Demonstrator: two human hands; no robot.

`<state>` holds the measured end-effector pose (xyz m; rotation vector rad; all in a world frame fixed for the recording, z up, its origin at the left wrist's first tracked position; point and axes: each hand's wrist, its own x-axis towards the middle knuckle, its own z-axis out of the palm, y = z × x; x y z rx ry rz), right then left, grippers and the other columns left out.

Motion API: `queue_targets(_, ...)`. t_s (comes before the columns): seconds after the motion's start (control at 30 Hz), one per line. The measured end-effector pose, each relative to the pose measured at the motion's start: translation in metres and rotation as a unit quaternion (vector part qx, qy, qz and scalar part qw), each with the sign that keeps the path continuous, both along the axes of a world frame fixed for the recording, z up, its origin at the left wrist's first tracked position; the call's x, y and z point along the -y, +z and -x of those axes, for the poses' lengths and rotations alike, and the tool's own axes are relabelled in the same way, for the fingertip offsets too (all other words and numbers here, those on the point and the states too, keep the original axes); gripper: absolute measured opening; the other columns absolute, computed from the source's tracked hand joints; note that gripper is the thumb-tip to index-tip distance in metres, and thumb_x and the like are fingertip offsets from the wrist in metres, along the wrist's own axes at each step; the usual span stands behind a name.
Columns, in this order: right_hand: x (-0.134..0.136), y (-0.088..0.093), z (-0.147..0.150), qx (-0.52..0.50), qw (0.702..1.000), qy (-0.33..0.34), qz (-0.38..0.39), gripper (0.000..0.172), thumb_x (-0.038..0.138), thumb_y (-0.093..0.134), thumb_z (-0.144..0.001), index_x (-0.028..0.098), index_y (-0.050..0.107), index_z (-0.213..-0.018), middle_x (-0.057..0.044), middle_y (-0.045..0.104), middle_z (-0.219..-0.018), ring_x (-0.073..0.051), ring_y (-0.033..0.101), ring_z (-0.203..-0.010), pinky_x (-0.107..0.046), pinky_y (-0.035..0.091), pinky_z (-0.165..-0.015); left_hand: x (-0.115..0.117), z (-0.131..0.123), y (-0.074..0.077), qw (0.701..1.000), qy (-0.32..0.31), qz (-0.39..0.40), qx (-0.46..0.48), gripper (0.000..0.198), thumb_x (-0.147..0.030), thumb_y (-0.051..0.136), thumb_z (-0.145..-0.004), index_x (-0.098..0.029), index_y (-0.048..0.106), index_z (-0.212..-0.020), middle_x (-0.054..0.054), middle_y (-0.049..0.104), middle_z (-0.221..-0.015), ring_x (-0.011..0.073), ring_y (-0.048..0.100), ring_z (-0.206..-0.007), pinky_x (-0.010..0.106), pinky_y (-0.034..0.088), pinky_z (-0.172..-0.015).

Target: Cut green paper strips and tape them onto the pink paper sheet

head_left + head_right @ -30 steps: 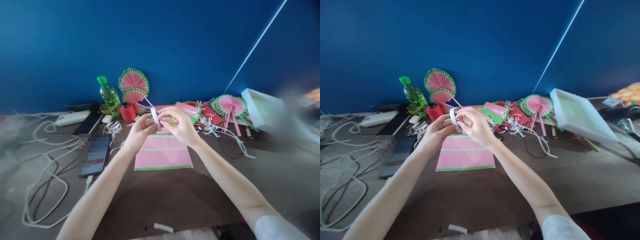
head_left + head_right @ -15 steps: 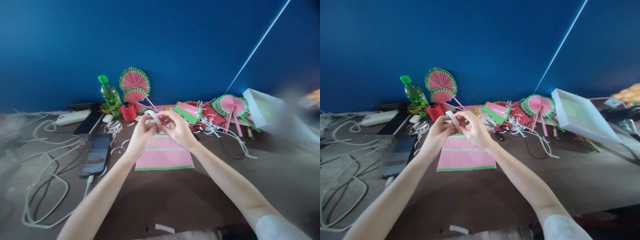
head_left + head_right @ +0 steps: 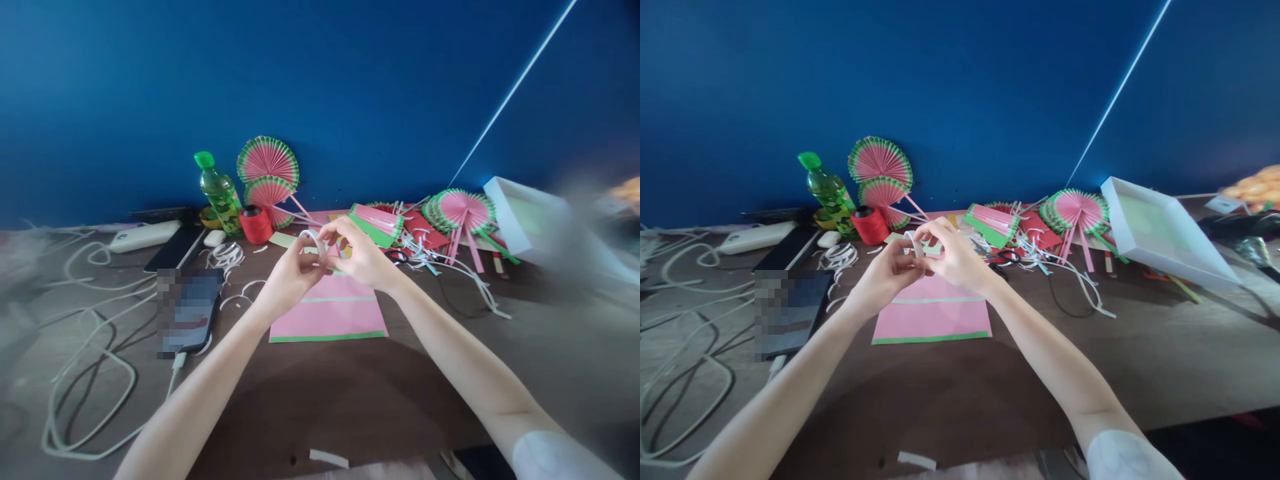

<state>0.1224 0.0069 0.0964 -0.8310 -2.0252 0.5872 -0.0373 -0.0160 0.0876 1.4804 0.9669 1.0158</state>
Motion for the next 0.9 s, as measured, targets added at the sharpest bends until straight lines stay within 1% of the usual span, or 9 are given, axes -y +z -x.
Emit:
queue_targets(0.2,-0.0027,-0.0013,-0.0020,0.003,1.000,0.015,-0.015,0.014,0.021,0.061,-0.075,0.021,0.050,-0.083,-0.003,0.050,-0.091,-0.016,0.050,-0.090,-0.032,0.045,-0.076,-0.0014,-0.0009,-0.0015,1.000,-0.011,0.017,0.015,0.033,-0.013,0.059,-0.070,-0.018,0.043,-0.098,0.001,0.065,-0.076,0.0170,0.066,-0.074,0.032,0.048,-0.074)
queue_targets(0.33,-0.0020,-0.0019,-0.0005,-0.009,1.000,0.009,0.001,0.033,0.019,0.064,-0.073,0.022,0.050,-0.103,-0.005,0.053,-0.102,-0.016,0.053,-0.090,-0.034,0.045,-0.078,-0.0014,-0.0008,0.0000,1.000,-0.008,0.026,0.014,0.035,-0.014,0.060,-0.069,-0.017,0.043,-0.100,0.002,0.065,-0.076,0.0180,0.066,-0.076,0.032,0.047,-0.075)
queue_targets(0.37,-0.0018,-0.0015,-0.0003,-0.006,1.000,0.009,0.000,0.035,0.019,0.064,-0.073,0.023,0.051,-0.104,-0.005,0.054,-0.104,-0.016,0.053,-0.091,-0.034,0.046,-0.078,-0.0015,-0.0007,0.0001,0.999,-0.006,0.028,0.017,0.035,-0.014,0.060,-0.069,-0.017,0.043,-0.100,0.002,0.066,-0.076,0.0181,0.066,-0.076,0.033,0.047,-0.075)
queue_targets(0.4,-0.0018,-0.0010,-0.0002,-0.004,1.000,0.009,-0.004,0.032,0.019,0.064,-0.073,0.023,0.053,-0.103,-0.005,0.054,-0.104,-0.017,0.053,-0.092,-0.034,0.046,-0.078,-0.0017,-0.0006,-0.0001,0.999,-0.002,0.030,0.021,0.035,-0.014,0.061,-0.069,-0.017,0.043,-0.100,0.002,0.066,-0.076,0.0181,0.066,-0.075,0.033,0.047,-0.074)
queue_targets(0.47,-0.0021,0.0004,-0.0003,-0.006,1.000,0.003,-0.020,0.018,0.019,0.062,-0.074,0.022,0.059,-0.091,-0.005,0.057,-0.100,-0.017,0.054,-0.093,-0.034,0.045,-0.079,-0.0024,-0.0002,-0.0011,0.999,0.002,0.033,0.030,0.034,-0.016,0.061,-0.070,-0.017,0.043,-0.099,0.002,0.066,-0.077,0.0178,0.066,-0.073,0.033,0.047,-0.074)
queue_targets(0.53,-0.0023,0.0016,-0.0006,-0.016,0.999,-0.013,-0.029,0.004,0.020,0.061,-0.076,0.021,0.061,-0.080,-0.004,0.059,-0.094,-0.017,0.055,-0.092,-0.033,0.045,-0.077,-0.0031,0.0002,-0.0024,0.999,0.000,0.040,0.031,0.034,-0.016,0.061,-0.070,-0.017,0.044,-0.098,0.003,0.068,-0.079,0.0177,0.066,-0.072,0.032,0.047,-0.072)
queue_targets(0.57,-0.0023,0.0021,-0.0007,-0.021,0.999,-0.022,-0.029,0.001,0.020,0.060,-0.078,0.020,0.061,-0.077,-0.003,0.060,-0.091,-0.017,0.055,-0.090,-0.032,0.045,-0.074,-0.0033,0.0003,-0.0029,0.999,-0.003,0.045,0.029,0.034,-0.016,0.061,-0.069,-0.017,0.044,-0.098,0.004,0.068,-0.080,0.0180,0.066,-0.071,0.032,0.046,-0.071)
queue_targets(0.77,0.0013,0.0049,0.0000,-0.024,0.999,-0.031,-0.021,0.007,0.019,0.055,-0.080,0.018,0.060,-0.075,-0.002,0.061,-0.081,-0.013,0.056,-0.077,-0.027,0.045,-0.065,-0.0008,-0.0009,-0.0003,0.990,-0.034,0.126,0.045,0.034,-0.021,0.060,-0.072,-0.016,0.045,-0.103,0.009,0.069,-0.086,0.0220,0.067,-0.073,0.037,0.047,-0.072)
queue_targets(0.9,0.0040,0.0073,0.0013,-0.033,0.999,-0.037,-0.012,0.006,0.017,0.055,-0.080,0.017,0.059,-0.076,-0.001,0.062,-0.075,-0.011,0.056,-0.068,-0.025,0.045,-0.061,-0.0003,-0.0012,0.0020,0.988,-0.001,0.154,0.032,0.032,-0.024,0.062,-0.071,-0.014,0.045,-0.096,0.011,0.069,-0.088,0.0230,0.068,-0.073,0.035,0.048,-0.068)
